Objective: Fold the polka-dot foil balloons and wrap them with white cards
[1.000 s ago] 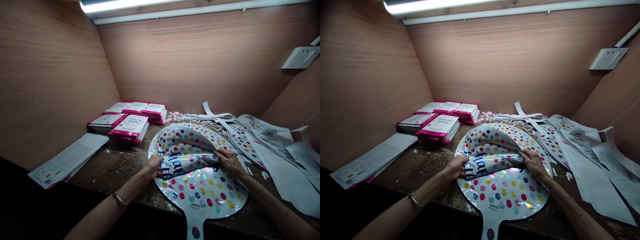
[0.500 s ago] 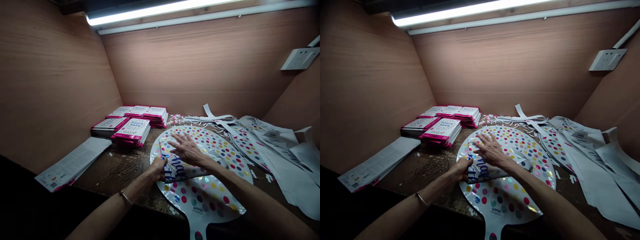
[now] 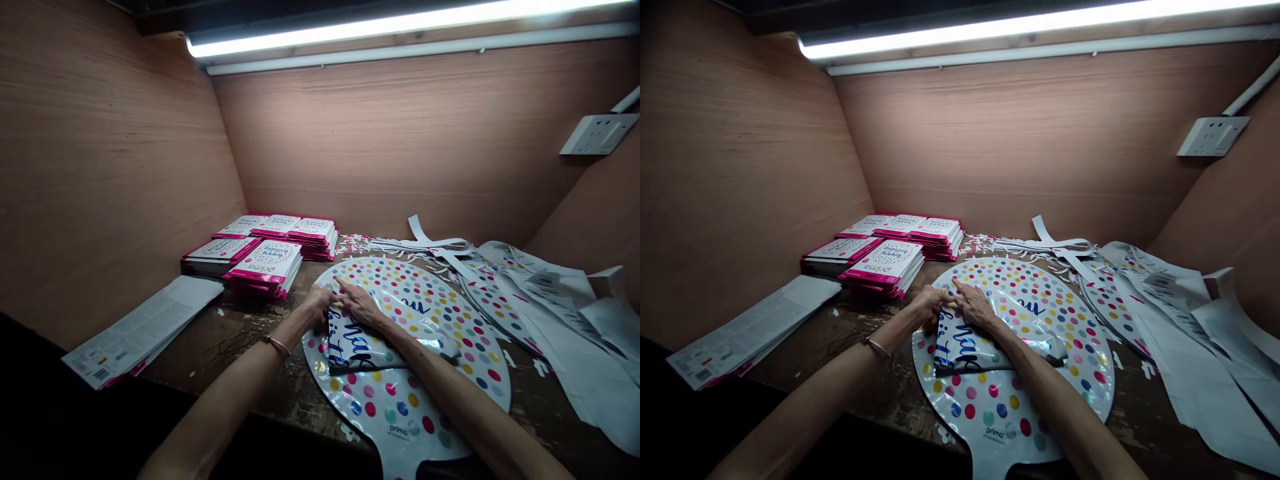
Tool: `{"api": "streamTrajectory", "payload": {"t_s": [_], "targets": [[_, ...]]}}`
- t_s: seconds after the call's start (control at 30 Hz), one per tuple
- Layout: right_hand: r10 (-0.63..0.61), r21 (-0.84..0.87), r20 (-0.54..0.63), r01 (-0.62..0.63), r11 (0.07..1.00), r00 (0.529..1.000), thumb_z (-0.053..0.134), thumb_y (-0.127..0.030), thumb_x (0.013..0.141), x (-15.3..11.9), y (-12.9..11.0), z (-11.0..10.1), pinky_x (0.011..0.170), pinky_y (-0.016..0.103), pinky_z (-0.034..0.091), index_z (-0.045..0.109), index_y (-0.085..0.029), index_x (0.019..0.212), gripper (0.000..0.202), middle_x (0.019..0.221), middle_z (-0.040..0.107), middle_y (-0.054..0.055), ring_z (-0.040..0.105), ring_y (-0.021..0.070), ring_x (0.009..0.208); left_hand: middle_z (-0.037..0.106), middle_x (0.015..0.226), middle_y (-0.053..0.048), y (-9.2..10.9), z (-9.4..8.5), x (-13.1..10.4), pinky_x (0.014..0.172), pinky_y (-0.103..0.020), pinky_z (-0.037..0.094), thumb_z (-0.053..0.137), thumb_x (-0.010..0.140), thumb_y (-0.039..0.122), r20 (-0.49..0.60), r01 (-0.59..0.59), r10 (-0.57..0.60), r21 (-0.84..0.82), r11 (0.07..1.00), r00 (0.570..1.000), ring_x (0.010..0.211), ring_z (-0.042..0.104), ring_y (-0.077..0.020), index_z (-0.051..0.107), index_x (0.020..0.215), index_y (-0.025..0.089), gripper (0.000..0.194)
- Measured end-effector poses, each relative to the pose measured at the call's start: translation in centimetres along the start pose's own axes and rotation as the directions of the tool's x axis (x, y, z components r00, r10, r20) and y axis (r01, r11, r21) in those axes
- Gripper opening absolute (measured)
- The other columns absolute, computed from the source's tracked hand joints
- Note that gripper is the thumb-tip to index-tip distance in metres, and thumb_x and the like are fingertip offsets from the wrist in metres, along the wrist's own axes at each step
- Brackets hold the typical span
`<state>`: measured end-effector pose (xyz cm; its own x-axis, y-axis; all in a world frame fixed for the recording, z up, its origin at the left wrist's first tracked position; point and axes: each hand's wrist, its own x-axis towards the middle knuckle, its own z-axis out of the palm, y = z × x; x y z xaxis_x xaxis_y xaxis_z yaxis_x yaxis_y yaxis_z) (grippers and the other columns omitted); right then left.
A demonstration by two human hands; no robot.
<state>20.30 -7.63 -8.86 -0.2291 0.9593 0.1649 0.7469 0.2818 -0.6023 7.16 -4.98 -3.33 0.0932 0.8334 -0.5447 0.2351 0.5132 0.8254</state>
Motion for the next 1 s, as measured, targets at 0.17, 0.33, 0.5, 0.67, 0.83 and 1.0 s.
{"api": "streamTrajectory", "payload": {"t_s": [0.17,0.33,0.5,0.67,0.83,1.0], "targets": [[0.106,0.141,-0.208,-0.077,0.987,0.972,0.051,-0.031,0.080,-0.5,0.7,-2.5,0.103,0.038,0.031,0.025,-0.015,0.139,0.066,0.137,0.038,0.013,0.035,0.0221,0.127,0.059,0.081,-0.003,0.8,1.4,0.7,0.058,-0.025,0.050,0.054,0.086,0.029,0.035,-0.091,0.090,0.039,0.995,0.995,0.065,0.057,-0.0105,0.057,0.092,0.010,0.020],[0.212,0.279,-0.271,-0.134,0.951,0.939,0.067,-0.044,0.066,-3.3,4.3,-10.5,0.089,0.046,0.044,0.048,-0.016,0.125,0.067,0.119,0.055,0.016,0.052,0.0304,0.111,0.058,0.058,0.000,3.2,1.0,-1.1,0.053,-0.023,0.046,0.075,0.060,0.020,0.057,-0.418,0.421,-0.055,0.907,0.905,0.054,0.056,-0.0123,0.062,0.070,0.009,0.020],[0.122,0.327,-0.168,-0.061,0.943,0.978,0.060,-0.044,0.074,-7.0,4.6,-14.9,0.065,0.036,0.053,0.068,-0.017,0.087,0.031,0.077,0.069,0.005,0.064,0.0220,0.071,0.065,0.070,-0.002,5.4,-0.5,-6.0,0.068,-0.026,0.048,0.069,0.066,0.029,0.119,-0.811,0.807,-0.023,0.584,0.578,0.071,0.060,-0.0171,0.065,0.067,0.013,0.017],[-0.428,-0.225,-0.443,0.364,0.904,0.788,0.050,-0.025,0.085,-10.6,1.6,-13.6,0.093,0.044,0.041,0.067,-0.022,0.095,0.019,0.098,0.068,0.004,0.060,0.0207,0.095,0.066,0.101,-0.010,1.0,-4.2,-10.0,0.096,-0.039,0.040,0.052,0.084,0.023,0.450,-0.967,0.890,0.188,-0.170,-0.069,0.102,0.058,-0.0219,0.064,0.078,0.015,0.015],[-0.592,-0.351,-0.046,0.542,0.763,0.804,0.040,-0.014,0.089,-14.3,1.8,-9.3,0.103,0.045,0.030,0.060,-0.022,0.108,0.028,0.104,0.066,0.006,0.059,0.0167,0.101,0.063,0.107,-0.014,-7.4,-6.0,-9.5,0.103,-0.038,0.034,0.039,0.086,0.008,0.786,-0.942,0.615,0.160,-0.295,-0.059,0.112,0.053,-0.0203,0.059,0.088,0.012,0.021],[-0.317,-0.156,0.021,0.316,0.936,0.948,0.038,-0.016,0.086,-15.6,2.7,-7.0,0.103,0.047,0.026,0.060,-0.022,0.107,0.031,0.112,0.062,0.005,0.055,0.0194,0.106,0.067,0.093,-0.009,-9.5,-5.1,-9.1,0.085,-0.032,0.048,0.040,0.085,0.017,0.676,-0.939,0.654,0.285,0.193,0.340,0.090,0.063,-0.0219,0.064,0.086,0.012,0.025]]}}
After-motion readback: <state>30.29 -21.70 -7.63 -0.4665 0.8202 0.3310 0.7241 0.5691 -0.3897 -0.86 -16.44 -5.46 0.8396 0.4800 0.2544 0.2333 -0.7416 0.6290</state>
